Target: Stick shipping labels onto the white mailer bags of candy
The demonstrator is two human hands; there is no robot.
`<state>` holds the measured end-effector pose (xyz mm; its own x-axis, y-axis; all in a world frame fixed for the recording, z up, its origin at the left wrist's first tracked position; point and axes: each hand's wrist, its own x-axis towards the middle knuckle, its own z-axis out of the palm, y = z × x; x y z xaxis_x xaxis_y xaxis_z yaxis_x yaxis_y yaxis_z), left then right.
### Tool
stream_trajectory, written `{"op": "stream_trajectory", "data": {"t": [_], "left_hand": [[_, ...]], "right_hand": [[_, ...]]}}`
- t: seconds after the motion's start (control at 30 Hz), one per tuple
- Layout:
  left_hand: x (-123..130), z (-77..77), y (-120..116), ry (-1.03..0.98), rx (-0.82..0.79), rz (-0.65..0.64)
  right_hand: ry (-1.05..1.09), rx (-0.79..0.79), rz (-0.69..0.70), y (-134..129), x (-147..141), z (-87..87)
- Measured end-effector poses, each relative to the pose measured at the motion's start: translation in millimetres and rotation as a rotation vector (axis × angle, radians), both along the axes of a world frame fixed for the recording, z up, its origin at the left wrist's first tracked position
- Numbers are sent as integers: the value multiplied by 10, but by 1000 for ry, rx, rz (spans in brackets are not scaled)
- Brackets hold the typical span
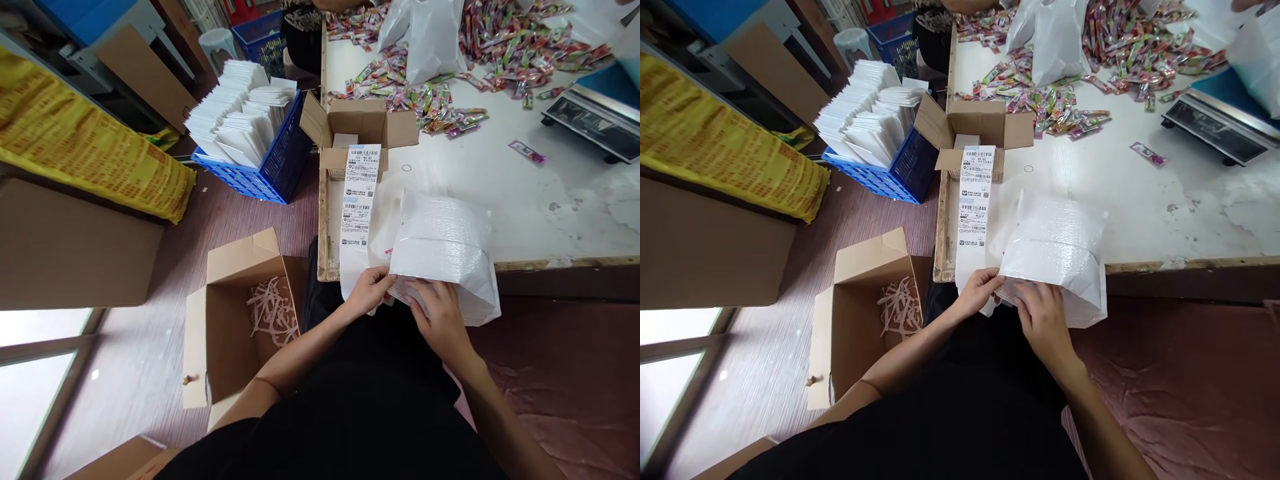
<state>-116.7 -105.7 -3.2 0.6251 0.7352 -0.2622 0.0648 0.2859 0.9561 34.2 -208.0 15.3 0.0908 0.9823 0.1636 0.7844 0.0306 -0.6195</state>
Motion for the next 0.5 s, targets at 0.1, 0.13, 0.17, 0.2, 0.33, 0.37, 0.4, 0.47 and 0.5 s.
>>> {"op": "stream_trajectory", "data": {"t": [0.1, 0.13, 0.17, 0.2, 0.33, 0.37, 0.4, 0.47, 0.5], "left_hand": [[14, -29, -4, -30, -54, 20], [12, -32, -8, -27, -63, 26], [7, -33, -13, -23, -72, 30], [2, -33, -19, -18, -79, 34], [-9, -35, -26, -9, -88, 28], [-12, -35, -19, 1, -79, 31], [-17, -34, -7, 16, -65, 38], [-43, -31, 31, 55, -33, 56], [-66, -30, 56, 71, -20, 56]], "right_hand": [[305, -77, 29, 130, -137, 2], [377, -108, 32, 176, -154, -16], [425, -139, 32, 217, -161, -39], [454, -170, 35, 254, -162, -64], [470, -233, 73, 300, -119, -104], [436, -214, 80, 266, -86, -82], [395, -188, 99, 203, -37, -40], [319, -132, 165, -24, 127, 106], [284, -108, 168, -186, 242, 210]]}}
